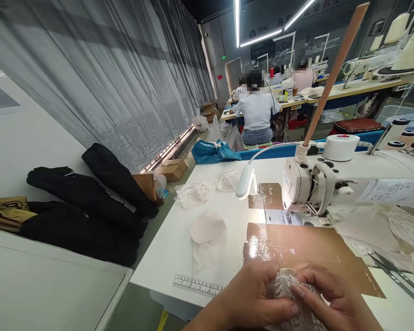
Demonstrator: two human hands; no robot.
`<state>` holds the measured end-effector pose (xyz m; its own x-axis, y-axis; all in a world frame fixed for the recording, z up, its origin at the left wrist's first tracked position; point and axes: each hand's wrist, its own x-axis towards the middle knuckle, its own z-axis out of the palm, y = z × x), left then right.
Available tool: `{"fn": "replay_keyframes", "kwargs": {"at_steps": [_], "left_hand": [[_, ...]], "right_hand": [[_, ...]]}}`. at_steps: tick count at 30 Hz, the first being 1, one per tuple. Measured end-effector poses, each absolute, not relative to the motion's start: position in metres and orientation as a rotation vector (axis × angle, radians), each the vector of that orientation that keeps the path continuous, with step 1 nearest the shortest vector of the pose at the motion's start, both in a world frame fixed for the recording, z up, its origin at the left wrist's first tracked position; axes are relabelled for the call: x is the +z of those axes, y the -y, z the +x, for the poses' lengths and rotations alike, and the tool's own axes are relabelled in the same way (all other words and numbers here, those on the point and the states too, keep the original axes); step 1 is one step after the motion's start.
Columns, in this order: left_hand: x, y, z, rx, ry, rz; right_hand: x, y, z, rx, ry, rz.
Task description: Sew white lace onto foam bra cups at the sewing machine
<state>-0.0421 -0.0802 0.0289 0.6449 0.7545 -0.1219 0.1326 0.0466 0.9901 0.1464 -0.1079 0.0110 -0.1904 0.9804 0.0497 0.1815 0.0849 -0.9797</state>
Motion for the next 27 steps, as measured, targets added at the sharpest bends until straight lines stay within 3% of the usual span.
{"fn": "replay_keyframes", "kwargs": {"at_steps": [9, 27], "left_hand": [[0.028, 0.069, -0.047, 0.585, -0.819, 1.344], [0.036, 0.057, -0.036, 0.670, -0.773, 1.543]], "right_hand": [[0.001, 0.098, 0.150, 0.962, 1.507, -1.294], [-0.001, 0.095, 0.156, 0.990, 1.450, -1.341]]}}
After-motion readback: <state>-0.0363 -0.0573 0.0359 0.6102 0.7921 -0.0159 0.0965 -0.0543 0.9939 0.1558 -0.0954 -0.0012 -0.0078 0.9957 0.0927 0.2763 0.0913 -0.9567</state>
